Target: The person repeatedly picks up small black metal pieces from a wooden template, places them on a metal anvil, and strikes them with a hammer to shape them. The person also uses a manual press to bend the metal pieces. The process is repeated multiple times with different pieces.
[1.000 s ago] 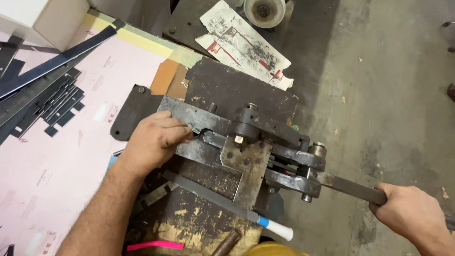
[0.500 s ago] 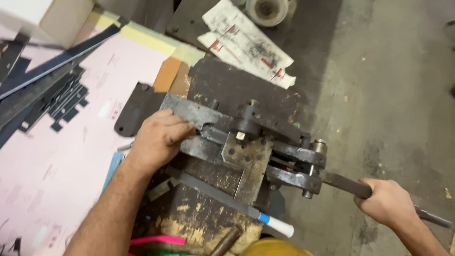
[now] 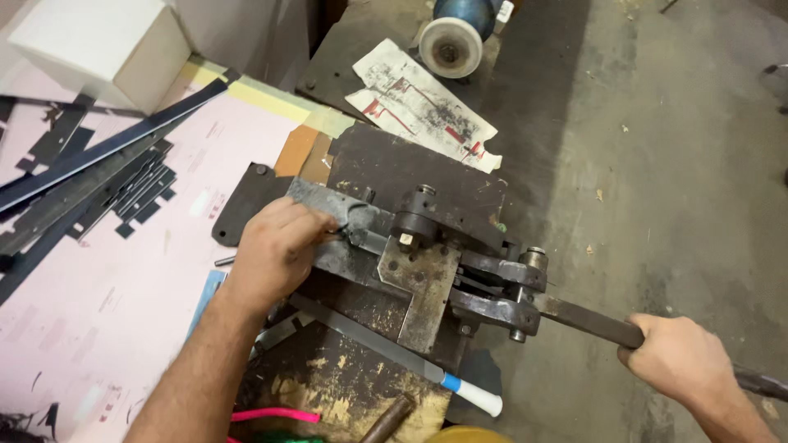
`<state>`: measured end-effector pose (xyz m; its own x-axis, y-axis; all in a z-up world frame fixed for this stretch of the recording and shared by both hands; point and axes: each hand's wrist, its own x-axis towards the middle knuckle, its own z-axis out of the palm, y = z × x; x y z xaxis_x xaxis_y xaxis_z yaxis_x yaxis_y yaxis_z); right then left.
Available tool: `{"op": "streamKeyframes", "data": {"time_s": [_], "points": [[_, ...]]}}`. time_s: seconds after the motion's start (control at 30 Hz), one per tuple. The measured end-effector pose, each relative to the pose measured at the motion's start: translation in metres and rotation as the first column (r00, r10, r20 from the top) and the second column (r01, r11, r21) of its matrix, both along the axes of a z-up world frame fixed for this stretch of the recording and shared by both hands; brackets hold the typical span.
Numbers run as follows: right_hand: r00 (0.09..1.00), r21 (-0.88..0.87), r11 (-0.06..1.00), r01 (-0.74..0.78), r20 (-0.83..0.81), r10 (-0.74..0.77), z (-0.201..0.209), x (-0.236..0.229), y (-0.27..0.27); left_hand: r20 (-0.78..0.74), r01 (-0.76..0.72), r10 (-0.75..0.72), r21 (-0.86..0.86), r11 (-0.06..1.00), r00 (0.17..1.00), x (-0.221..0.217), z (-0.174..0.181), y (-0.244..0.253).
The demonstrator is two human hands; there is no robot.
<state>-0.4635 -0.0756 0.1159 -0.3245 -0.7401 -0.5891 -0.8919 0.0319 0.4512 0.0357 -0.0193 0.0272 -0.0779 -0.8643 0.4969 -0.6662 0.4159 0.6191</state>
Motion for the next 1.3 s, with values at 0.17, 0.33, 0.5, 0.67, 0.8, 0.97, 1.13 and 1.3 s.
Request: {"op": "streamKeyframes", "data": {"time_s": [0.17, 0.33, 0.5, 0.67, 0.8, 0.97, 1.13, 1.3], "points": [[0.998, 0.038, 0.999, -0.014, -0.065, 0.016, 0.012, 0.009, -0.003, 0.271, -0.022, 0.031, -0.038, 0.999, 0.962, -0.007, 0.014, 0.008], [0.996, 0.034, 0.998, -0.050, -0.067, 0.052, 0.010, 0.008, -0.005, 0.374, 0.014, -0.024, 0.029, 0.999, 0.927, -0.006, 0.014, -0.001], [0.997, 0.062, 0.998, -0.014, -0.075, 0.019, 0.001, 0.004, -0.005, 0.392, 0.009, -0.004, -0.011, 1.000, 0.920, -0.014, -0.001, -0.008], [1.000, 0.038, 0.999, -0.005, -0.019, 0.005, -0.003, 0.000, -0.003, 0.397, -0.081, 0.066, 0.022, 0.996, 0.915, -0.023, -0.005, -0.007], [0.999, 0.003, 1.000, -0.006, 0.045, 0.006, -0.012, -0.005, -0.003, 0.318, -0.039, 0.045, -0.023, 0.999, 0.947, -0.017, 0.006, -0.003], [0.983, -0.020, 1.000, 0.006, 0.184, -0.002, -0.038, -0.011, 0.003, 0.047, -0.237, 0.235, 0.036, 0.971, 0.971, -0.022, 0.019, 0.015], [0.959, -0.048, 0.999, 0.017, 0.284, -0.003, -0.040, -0.007, 0.004, -0.281, -0.253, 0.299, 0.189, 0.949, 0.912, -0.037, 0.021, 0.042], [0.600, -0.415, 0.865, -0.282, 0.627, 0.497, 0.002, 0.024, 0.003, -0.863, 0.146, 0.220, 0.316, 0.937, 0.455, -0.053, 0.021, 0.069]]}}
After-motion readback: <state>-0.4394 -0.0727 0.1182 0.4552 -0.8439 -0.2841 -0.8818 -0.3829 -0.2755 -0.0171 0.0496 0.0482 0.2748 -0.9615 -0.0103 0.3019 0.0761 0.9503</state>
